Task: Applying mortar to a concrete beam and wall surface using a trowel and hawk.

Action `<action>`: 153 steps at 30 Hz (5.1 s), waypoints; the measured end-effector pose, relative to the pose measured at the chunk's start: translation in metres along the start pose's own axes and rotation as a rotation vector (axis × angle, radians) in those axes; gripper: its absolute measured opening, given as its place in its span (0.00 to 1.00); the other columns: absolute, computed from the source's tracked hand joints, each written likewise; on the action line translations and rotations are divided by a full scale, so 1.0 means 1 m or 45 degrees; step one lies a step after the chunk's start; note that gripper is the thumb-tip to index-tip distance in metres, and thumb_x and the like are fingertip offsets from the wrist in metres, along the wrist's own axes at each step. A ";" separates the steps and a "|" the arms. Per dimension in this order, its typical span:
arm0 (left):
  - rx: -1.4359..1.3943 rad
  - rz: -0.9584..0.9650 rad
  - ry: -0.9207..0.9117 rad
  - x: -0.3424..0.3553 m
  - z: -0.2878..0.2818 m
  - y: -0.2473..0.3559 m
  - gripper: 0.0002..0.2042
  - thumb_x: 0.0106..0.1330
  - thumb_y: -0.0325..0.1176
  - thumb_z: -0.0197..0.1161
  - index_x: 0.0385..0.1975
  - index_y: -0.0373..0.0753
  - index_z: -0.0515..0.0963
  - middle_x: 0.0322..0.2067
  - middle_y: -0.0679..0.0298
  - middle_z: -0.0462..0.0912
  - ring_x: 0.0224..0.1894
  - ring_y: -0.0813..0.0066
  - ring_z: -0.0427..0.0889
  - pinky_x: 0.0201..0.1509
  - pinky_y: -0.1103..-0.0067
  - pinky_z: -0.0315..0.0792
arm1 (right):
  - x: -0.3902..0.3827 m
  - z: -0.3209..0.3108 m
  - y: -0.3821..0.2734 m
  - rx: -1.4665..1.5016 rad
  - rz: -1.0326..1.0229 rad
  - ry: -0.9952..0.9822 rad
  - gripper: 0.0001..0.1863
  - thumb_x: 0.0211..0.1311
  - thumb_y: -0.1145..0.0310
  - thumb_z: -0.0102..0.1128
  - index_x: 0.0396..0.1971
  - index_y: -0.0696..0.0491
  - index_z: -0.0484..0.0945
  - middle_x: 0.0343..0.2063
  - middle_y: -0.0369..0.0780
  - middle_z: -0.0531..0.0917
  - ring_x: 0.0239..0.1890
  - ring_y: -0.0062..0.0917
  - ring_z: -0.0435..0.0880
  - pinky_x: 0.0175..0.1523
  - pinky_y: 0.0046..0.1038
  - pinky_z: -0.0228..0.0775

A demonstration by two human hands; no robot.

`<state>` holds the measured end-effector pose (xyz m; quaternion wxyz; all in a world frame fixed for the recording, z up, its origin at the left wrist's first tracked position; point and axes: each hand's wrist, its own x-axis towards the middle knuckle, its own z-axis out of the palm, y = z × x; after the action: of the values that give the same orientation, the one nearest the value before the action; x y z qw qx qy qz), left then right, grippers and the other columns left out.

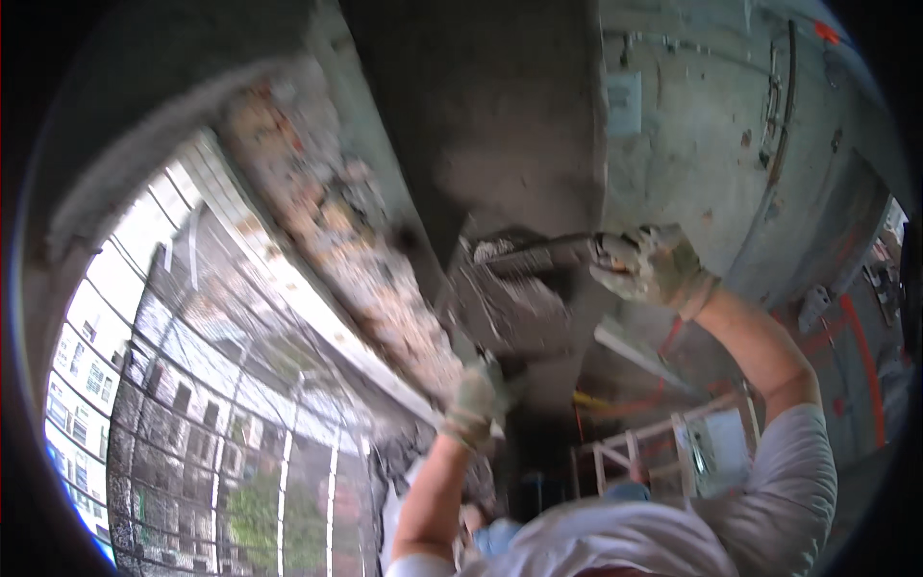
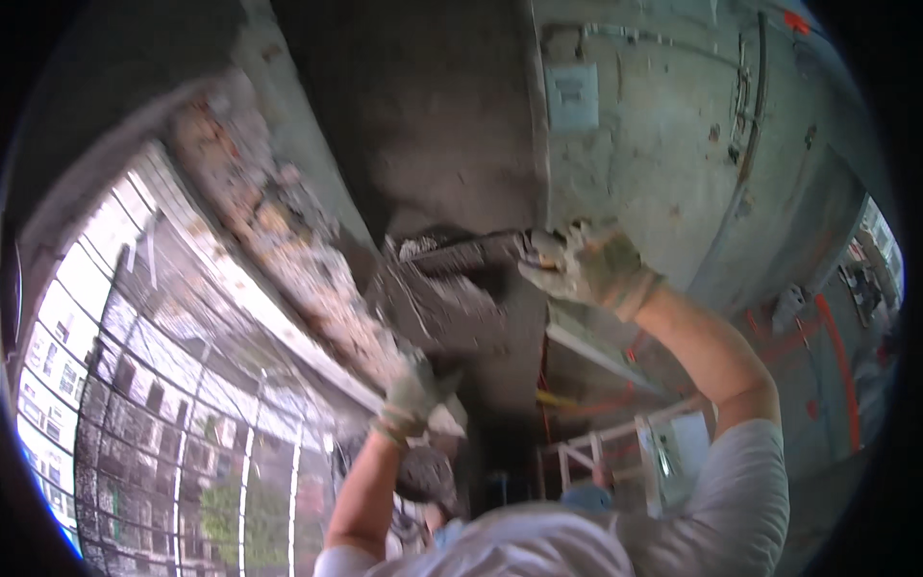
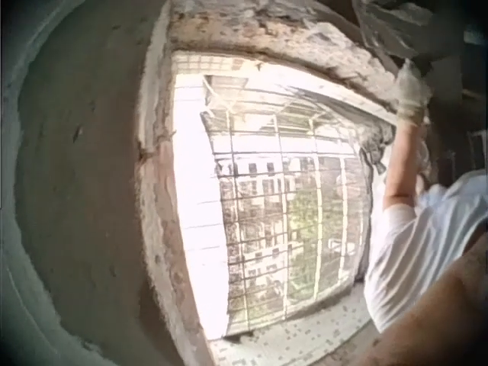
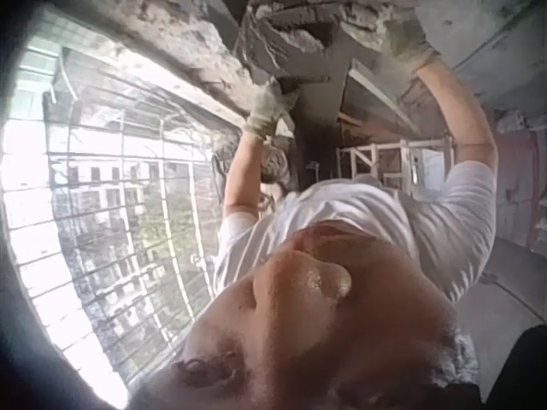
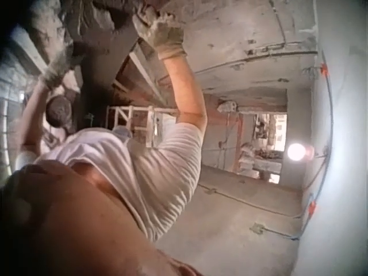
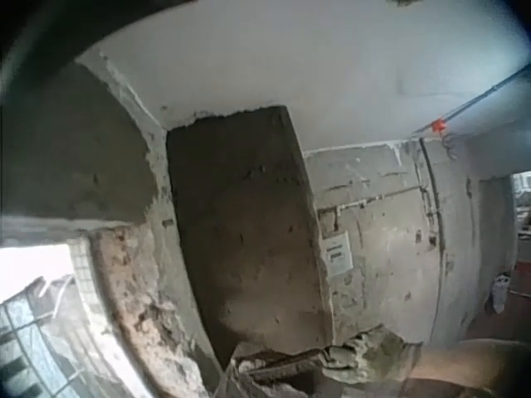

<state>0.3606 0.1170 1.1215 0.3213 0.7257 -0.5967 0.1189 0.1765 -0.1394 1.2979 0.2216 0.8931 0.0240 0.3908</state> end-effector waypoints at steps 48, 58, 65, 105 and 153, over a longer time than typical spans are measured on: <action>-1.727 -1.297 -0.215 -0.007 0.021 0.030 0.11 0.61 0.31 0.68 0.39 0.38 0.74 0.24 0.66 0.77 0.20 0.75 0.76 0.19 0.79 0.70 | 0.295 0.031 0.018 0.570 0.890 -0.038 0.33 0.71 0.42 0.42 0.34 0.60 0.82 0.28 0.50 0.84 0.30 0.37 0.87 0.34 0.39 0.80; -1.740 -1.306 -0.193 -0.018 0.009 0.034 0.10 0.61 0.32 0.69 0.36 0.38 0.75 0.23 0.66 0.77 0.18 0.76 0.75 0.19 0.79 0.70 | 0.206 0.072 0.127 0.704 0.618 0.172 0.36 0.63 0.51 0.60 0.62 0.61 0.65 0.38 0.49 0.83 0.41 0.33 0.86 0.39 0.36 0.82; -1.683 -1.341 -0.233 -0.024 0.009 0.043 0.09 0.61 0.33 0.68 0.35 0.38 0.75 0.22 0.66 0.77 0.18 0.76 0.75 0.20 0.80 0.69 | 0.282 -0.023 0.111 0.057 0.116 -0.146 0.26 0.65 0.55 0.59 0.55 0.57 0.71 0.35 0.44 0.81 0.31 0.27 0.83 0.41 0.30 0.78; -1.599 -1.156 -0.173 0.033 -0.004 0.040 0.11 0.61 0.35 0.63 0.38 0.36 0.79 0.23 0.60 0.81 0.26 0.68 0.83 0.25 0.75 0.75 | -0.051 0.022 -0.036 0.227 -0.001 -0.300 0.15 0.61 0.48 0.61 0.44 0.38 0.82 0.26 0.36 0.84 0.25 0.35 0.85 0.30 0.38 0.79; -1.561 -1.202 -0.113 0.025 -0.006 0.038 0.08 0.61 0.30 0.68 0.35 0.38 0.76 0.22 0.65 0.78 0.18 0.76 0.75 0.19 0.80 0.70 | 0.309 -0.022 0.031 1.963 1.154 0.217 0.31 0.67 0.48 0.56 0.48 0.68 0.75 0.38 0.50 0.84 0.34 0.36 0.87 0.41 0.38 0.82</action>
<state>0.3324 0.0979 1.1525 0.6579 0.5998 -0.1957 -0.4112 0.3713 -0.0922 1.5358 -0.6176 0.6855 -0.0587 0.3811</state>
